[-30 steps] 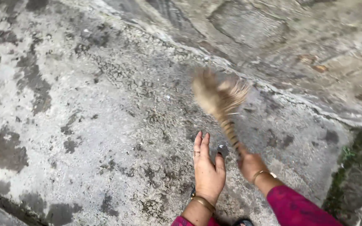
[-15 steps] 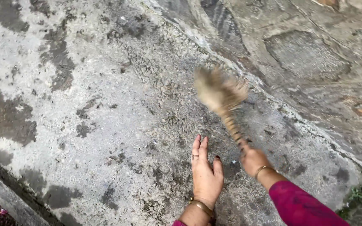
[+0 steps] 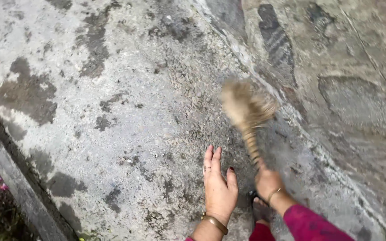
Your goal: Sweeping a concrete outdoor path with a small hand broom.
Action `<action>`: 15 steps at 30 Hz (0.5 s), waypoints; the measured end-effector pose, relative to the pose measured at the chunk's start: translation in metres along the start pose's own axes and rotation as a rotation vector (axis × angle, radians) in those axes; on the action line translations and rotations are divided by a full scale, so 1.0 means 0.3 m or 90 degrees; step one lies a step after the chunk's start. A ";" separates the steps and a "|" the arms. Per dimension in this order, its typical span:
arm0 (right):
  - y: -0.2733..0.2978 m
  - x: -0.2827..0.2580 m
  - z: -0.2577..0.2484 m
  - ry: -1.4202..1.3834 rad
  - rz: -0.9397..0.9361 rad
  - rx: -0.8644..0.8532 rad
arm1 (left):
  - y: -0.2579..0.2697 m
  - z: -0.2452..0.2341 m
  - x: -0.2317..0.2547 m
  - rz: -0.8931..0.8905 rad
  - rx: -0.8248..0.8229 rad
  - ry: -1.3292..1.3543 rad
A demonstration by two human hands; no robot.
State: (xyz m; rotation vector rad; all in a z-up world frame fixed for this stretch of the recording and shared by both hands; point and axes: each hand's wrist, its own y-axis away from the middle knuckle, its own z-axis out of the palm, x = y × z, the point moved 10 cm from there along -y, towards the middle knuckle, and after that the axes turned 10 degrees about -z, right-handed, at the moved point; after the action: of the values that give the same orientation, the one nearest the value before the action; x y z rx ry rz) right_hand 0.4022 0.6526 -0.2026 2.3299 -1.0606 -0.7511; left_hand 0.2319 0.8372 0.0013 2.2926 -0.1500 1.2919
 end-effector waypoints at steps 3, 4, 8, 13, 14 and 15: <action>0.108 -0.286 -0.127 -0.054 -0.139 -0.149 | -0.002 0.003 0.034 -0.005 0.030 0.005; 0.088 -0.257 -0.152 -0.042 -0.146 -0.152 | -0.009 0.015 0.041 -0.010 0.039 0.013; -0.017 -0.250 -0.284 -0.068 -0.334 -0.093 | -0.041 0.009 0.077 -0.036 0.093 0.029; -0.287 -0.129 -0.395 0.002 -0.186 0.062 | -0.099 -0.041 0.122 -0.041 0.171 0.030; -0.329 -0.120 -0.359 0.026 -0.149 0.038 | -0.112 -0.052 0.136 -0.033 0.188 0.016; -0.368 -0.110 -0.325 0.051 -0.112 0.015 | -0.125 -0.063 0.151 -0.025 0.204 0.002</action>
State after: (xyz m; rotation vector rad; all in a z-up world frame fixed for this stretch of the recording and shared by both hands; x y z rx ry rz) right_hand 0.5054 0.7620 -0.1886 2.4754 -0.8429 -0.7063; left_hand 0.2542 0.8852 0.0329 2.5434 0.1115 1.3826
